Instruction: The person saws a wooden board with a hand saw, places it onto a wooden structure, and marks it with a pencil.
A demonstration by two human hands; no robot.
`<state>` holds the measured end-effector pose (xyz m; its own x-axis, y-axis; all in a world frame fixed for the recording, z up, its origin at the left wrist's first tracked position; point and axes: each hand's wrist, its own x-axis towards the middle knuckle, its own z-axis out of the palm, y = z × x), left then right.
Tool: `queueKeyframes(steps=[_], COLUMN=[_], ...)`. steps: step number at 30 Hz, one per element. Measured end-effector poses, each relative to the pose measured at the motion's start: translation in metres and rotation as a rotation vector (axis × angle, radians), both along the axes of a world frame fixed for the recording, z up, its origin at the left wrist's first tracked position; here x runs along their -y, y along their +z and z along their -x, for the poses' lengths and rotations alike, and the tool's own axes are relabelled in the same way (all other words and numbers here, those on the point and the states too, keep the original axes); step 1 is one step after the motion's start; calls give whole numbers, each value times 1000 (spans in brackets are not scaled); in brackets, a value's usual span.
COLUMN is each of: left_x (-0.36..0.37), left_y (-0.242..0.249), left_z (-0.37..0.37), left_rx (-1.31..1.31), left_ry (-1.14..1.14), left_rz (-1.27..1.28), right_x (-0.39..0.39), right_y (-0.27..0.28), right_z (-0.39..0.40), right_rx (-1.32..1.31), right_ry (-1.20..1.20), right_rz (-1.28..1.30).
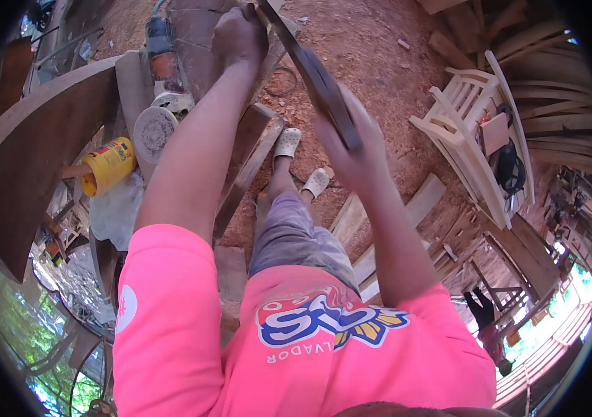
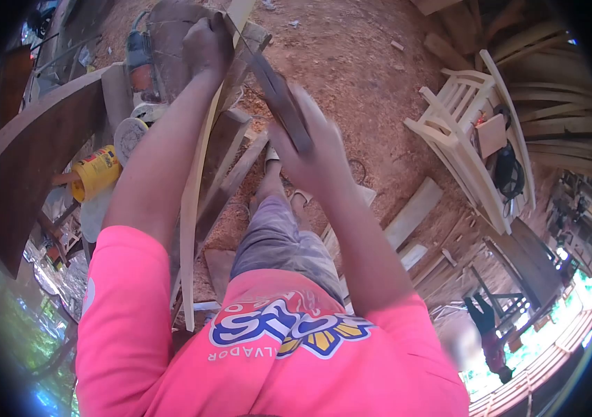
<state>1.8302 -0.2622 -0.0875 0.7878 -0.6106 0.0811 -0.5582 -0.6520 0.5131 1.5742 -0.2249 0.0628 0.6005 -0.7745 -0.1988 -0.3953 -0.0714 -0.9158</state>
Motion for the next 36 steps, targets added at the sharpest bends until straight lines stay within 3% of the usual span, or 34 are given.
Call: queueKeyframes(steps=[2, 5, 8, 10, 13, 20, 23, 25, 29, 31, 33, 36], left_x=[1, 0, -1, -3, -2, 1, 0, 0, -2, -2, -3, -2], left_y=[7, 8, 18, 23, 21, 16, 25, 33, 30, 25, 24, 25], left_z=[3, 0, 4, 7, 8, 3, 7, 8, 12, 9, 9, 7], left_rx=[-35, -51, -73, -83, -82, -109, -133, -135, -108, -97, -84, -109], left_ry=[23, 6, 2, 4, 17, 16, 18, 32, 37, 34, 15, 23], left_rz=[-38, -25, -33, -59, -44, 42, -1, -20, -9, -5, 7, -55], right_x=[33, 19, -42, -74, -98, 25, 16, -25, -92, -92, -80, -12], right_y=[-14, -7, 20, 49, 62, -23, -8, -3, 52, 47, 32, -24], right_z=[-47, -39, 37, 87, 120, -53, -45, 3, 98, 106, 88, -6], right_rx=[44, 39, -15, -132, -187, 53, 14, -13, -140, -130, -77, 28], right_ry=[17, -36, -99, -37, -72, -2, -25, -74, -53, -53, -49, -38], right_rz=[-50, -35, 14, -147, -186, -33, -117, 5, -176, -149, -84, 74])
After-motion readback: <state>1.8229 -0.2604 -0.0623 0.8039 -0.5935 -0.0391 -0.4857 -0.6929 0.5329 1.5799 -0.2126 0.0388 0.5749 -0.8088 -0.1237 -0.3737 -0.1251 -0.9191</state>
